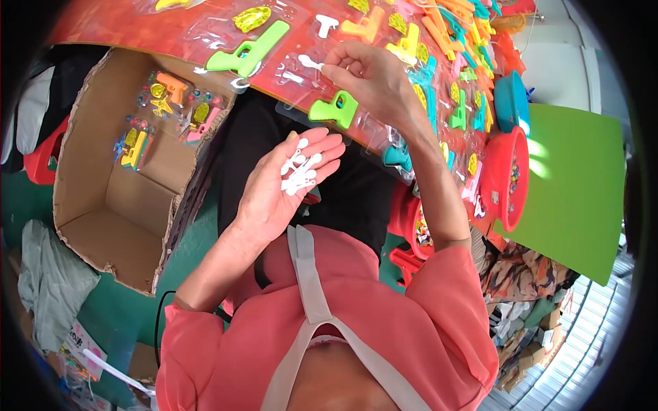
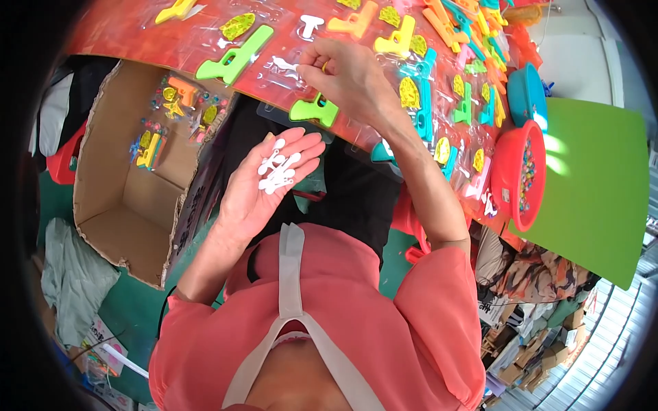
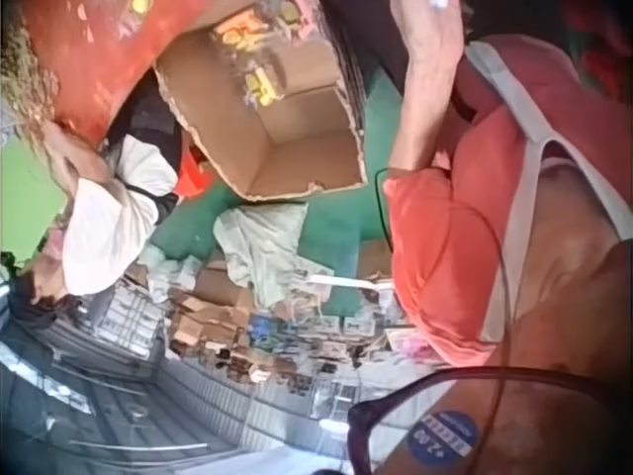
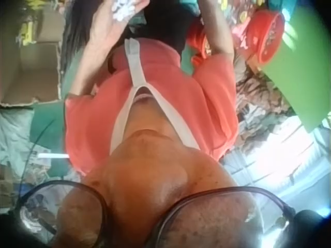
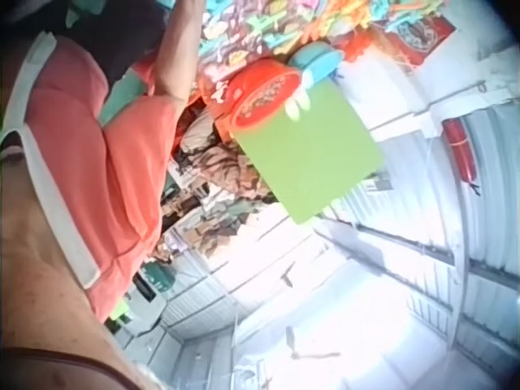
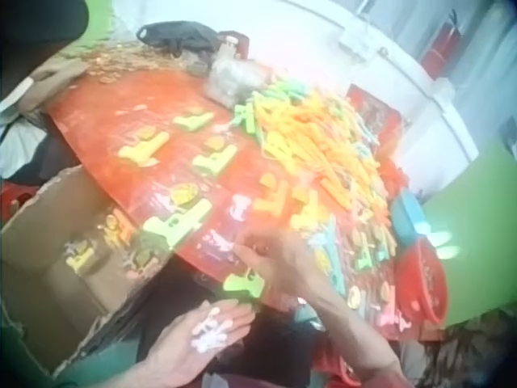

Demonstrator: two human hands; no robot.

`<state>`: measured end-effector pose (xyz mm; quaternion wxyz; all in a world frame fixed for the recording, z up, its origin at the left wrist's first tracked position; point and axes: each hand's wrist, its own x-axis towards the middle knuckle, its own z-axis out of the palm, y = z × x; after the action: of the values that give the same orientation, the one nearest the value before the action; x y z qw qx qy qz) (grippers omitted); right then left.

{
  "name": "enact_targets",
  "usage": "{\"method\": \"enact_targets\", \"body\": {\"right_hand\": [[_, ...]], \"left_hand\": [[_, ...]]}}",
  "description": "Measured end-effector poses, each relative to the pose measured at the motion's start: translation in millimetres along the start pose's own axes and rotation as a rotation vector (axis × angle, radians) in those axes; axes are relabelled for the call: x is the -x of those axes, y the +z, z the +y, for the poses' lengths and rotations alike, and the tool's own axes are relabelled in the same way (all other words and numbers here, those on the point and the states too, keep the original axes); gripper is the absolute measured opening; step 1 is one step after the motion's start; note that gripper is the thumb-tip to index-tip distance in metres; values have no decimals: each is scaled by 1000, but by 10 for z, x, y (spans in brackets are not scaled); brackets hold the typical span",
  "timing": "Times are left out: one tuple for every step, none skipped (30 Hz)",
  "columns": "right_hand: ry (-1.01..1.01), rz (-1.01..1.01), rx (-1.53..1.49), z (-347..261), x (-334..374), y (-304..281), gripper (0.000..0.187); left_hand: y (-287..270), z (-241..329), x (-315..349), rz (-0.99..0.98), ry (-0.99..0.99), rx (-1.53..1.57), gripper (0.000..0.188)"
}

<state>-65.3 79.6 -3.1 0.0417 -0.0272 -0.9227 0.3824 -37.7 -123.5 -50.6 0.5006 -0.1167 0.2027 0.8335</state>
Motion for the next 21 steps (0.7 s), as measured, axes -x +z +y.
{"method": "enact_targets", "body": {"right_hand": [[5, -24, 20, -2, -48, 26, 12], [-1, -50, 24, 3, -87, 40, 12], [-3, -59, 26, 1, -105, 62, 12], [49, -75, -3, -5, -109, 82, 11], [103, -89, -32, -14, -111, 94, 11], [121, -98, 14, -47, -103, 79, 10], [121, -103, 16, -25, -113, 83, 10], [113, -102, -10, 13, -123, 94, 10], [103, -99, -36, 35, -143, 98, 10], [97, -102, -35, 32, -165, 88, 10], [100, -104, -54, 22, -189, 77, 10], [98, -102, -72, 16, -236, 72, 10], [89, -112, -91, 0, -274, 77, 10], [74, -111, -92, -22, -341, 101, 10], [44, -122, -125, -51, -410, 140, 9], [12, -133, -157, -86, -485, 185, 8], [-31, -122, -117, -139, -575, 231, 12], [-43, -123, -117, -183, -659, 266, 12], [-75, -136, -53, -221, -753, 302, 13], [-106, -147, 11, -255, -849, 346, 13], [-145, -113, -11, -260, -929, 434, 15]], "left_hand": [[-17, 10, 11, 3, 2, 6, 48], [-37, 25, 9, -9, 12, -3, 48], [-54, 35, 14, -6, 17, 5, 48], [-67, 42, 17, -5, 14, 13, 48], [-80, 53, 15, -4, 11, 20, 48], [-92, 64, 18, -2, 12, 25, 48], [-101, 78, 21, -16, 12, 22, 49], [-107, 91, 25, -29, 12, 18, 49], [-115, 102, 21, -29, 17, 20, 49], [-121, 107, 22, -34, 14, 30, 49], [-120, 113, 28, -38, 12, 39, 49], [-112, 127, 28, -33, 9, 38, 48], [-96, 136, 33, -28, 6, 37, 48], [-85, 157, 33, -29, 2, 31, 48], [-95, 163, 41, -34, 6, 37, 48], [-113, 169, 49, -40, 10, 42, 49], [-121, 184, 60, -36, 18, 47, 48], [-128, 193, 72, -34, 22, 54, 49], [-138, 204, 81, -32, 25, 62, 49], [-148, 220, 89, -35, 33, 60, 49], [-154, 237, 102, -28, 35, 67, 48]]}}
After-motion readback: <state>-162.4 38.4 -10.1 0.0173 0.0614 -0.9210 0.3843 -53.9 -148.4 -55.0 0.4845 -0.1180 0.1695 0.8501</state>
